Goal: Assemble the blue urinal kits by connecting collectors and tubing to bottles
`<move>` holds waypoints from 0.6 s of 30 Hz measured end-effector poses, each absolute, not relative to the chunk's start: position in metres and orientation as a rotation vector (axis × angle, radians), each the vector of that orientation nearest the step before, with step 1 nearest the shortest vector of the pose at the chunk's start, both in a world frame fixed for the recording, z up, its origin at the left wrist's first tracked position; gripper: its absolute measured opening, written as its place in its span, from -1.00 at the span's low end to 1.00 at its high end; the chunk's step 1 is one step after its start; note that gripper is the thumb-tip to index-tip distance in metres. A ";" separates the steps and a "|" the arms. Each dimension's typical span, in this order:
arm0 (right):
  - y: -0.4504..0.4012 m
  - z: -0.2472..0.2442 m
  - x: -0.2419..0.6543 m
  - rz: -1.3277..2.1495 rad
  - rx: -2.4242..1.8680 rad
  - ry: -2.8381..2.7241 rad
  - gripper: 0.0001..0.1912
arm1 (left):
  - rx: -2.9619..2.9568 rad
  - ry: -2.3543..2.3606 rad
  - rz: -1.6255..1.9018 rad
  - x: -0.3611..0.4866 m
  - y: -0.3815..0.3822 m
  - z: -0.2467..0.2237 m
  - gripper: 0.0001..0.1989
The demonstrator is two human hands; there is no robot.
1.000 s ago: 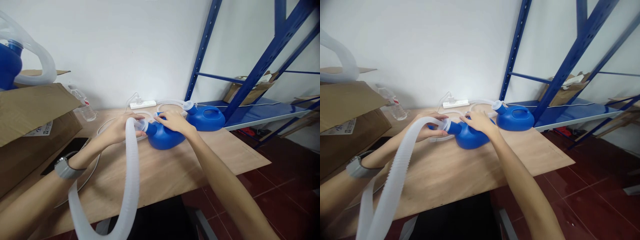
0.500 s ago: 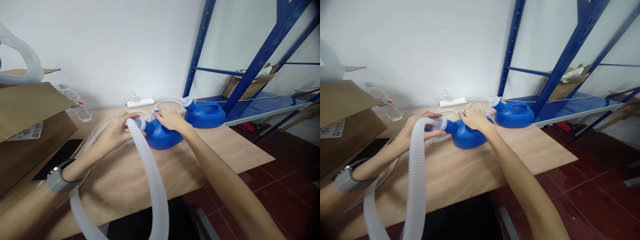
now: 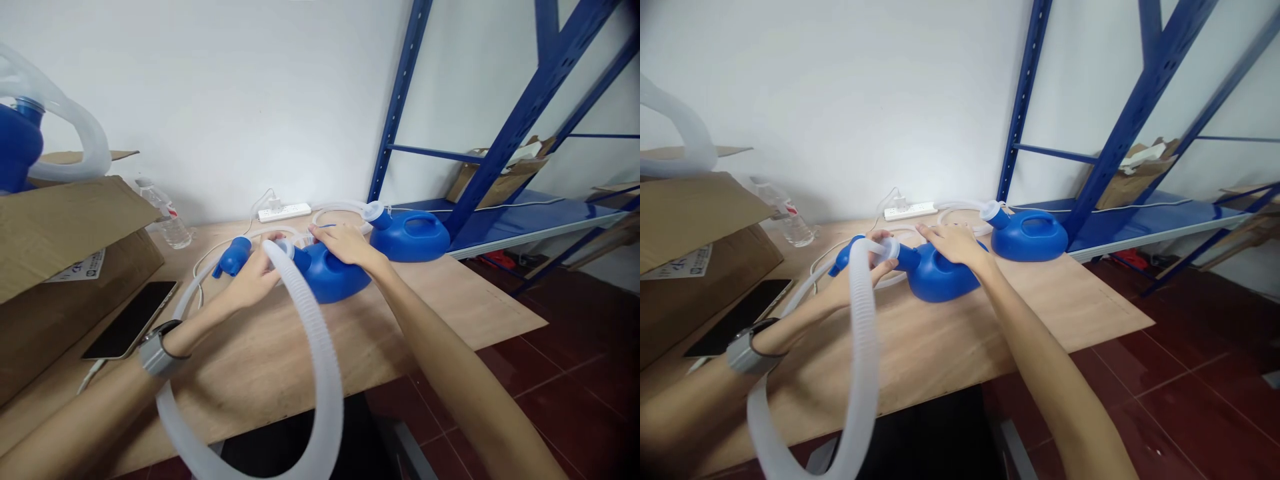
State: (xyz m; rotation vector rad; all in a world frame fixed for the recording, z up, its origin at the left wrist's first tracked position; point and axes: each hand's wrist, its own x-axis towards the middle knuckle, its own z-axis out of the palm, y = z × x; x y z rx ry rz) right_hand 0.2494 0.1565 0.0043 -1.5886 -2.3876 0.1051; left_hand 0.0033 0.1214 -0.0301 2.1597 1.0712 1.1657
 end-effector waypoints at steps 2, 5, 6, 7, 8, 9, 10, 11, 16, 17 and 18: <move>0.158 0.005 0.249 0.116 -1.566 -2.381 -0.11 | 2.091 1.049 1.187 0.007 0.123 -0.035 -0.52; 0.159 0.009 0.246 0.121 -1.603 -2.344 -0.03 | 1.982 1.011 1.210 0.014 0.122 -0.037 -0.49; 0.158 0.010 0.245 0.118 -1.611 -2.342 -0.02 | 1.953 1.003 1.228 0.016 0.121 -0.037 -0.49; 0.158 0.011 0.244 0.116 -1.613 -2.343 -0.01 | 1.922 1.000 1.245 0.019 0.120 -0.037 -0.48; 0.157 0.012 0.243 0.115 -1.614 -2.345 -0.01 | 1.882 0.998 1.254 0.021 0.119 -0.037 -0.47; 0.156 0.012 0.242 0.112 -1.615 -2.346 -0.01 | 1.826 0.997 1.260 0.024 0.117 -0.037 -0.46; 0.156 0.013 0.241 0.109 -1.614 -2.347 -0.01 | 1.762 0.996 1.258 0.026 0.115 -0.038 -0.45; 0.156 0.013 0.241 0.104 -1.617 -2.342 -0.01 | 1.698 0.995 1.255 0.028 0.114 -0.038 -0.45; 0.159 0.010 0.241 0.104 -1.600 -2.320 -0.03 | 1.524 0.978 1.323 0.035 0.109 -0.044 -0.47; 0.159 0.009 0.241 0.115 -1.587 -2.320 -0.04 | 1.491 0.968 1.341 0.036 0.110 -0.045 -0.47; 0.160 0.009 0.241 0.128 -1.576 -2.322 -0.04 | 1.448 0.946 1.355 0.036 0.110 -0.045 -0.48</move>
